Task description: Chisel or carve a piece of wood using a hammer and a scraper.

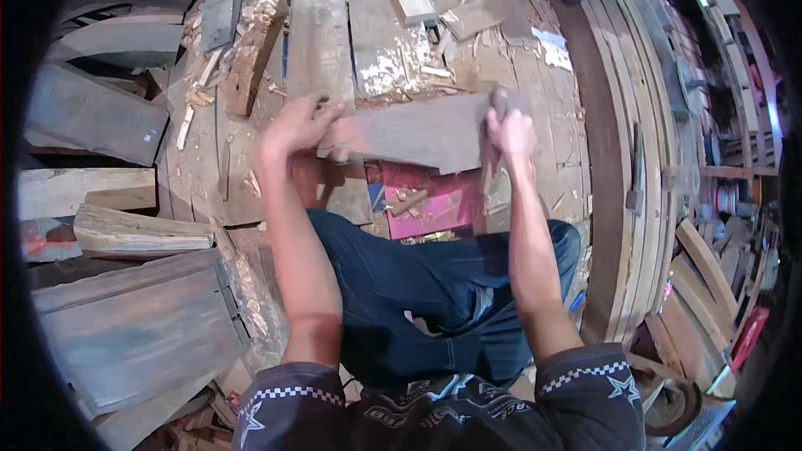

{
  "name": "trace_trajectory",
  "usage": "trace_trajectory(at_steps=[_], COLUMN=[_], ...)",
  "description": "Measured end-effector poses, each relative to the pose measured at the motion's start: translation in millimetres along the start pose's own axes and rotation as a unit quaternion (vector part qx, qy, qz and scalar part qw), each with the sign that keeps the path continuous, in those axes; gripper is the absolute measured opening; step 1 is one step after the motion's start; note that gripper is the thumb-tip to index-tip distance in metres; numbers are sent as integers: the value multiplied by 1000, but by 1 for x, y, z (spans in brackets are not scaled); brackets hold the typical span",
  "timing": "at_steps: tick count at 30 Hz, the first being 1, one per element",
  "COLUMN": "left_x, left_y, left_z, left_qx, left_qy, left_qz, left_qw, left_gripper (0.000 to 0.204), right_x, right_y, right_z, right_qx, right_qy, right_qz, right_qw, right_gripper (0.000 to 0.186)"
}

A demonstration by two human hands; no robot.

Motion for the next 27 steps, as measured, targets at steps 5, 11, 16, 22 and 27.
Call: trace_trajectory(at_steps=[5,11,16,22,27], left_x=[2,5,-4,2,-4], left_y=[-2,-9,-16,-6,2], left_z=[-3,-5,-6,-5,-7], left_qx=[33,38,24,23,34], left_qy=[17,26,11,12,3], left_qz=[15,25,-15,13,1], left_qw=[999,999,1000,1000,999], left_gripper=[57,55,57,63,64], right_x=[-37,-116,-74,-47,-75], right_y=[-24,-172,-90,-24,-141], right_z=[10,16,14,-1,21], right_qx=[-26,99,37,-54,55], right_qy=[39,-22,-58,23,-72], right_qz=[0,-205,-79,23,-115], right_qw=[999,974,994,998,989], right_gripper=[55,37,48,52,48])
Point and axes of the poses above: each hand's wrist, its own x-axis towards the middle knuckle, its own z-axis out of the palm, y = z × x, the point moved 10 cm from there along x, towards the middle knuckle, and after that the axes turned 3 degrees about -z, right-handed, at the moved point
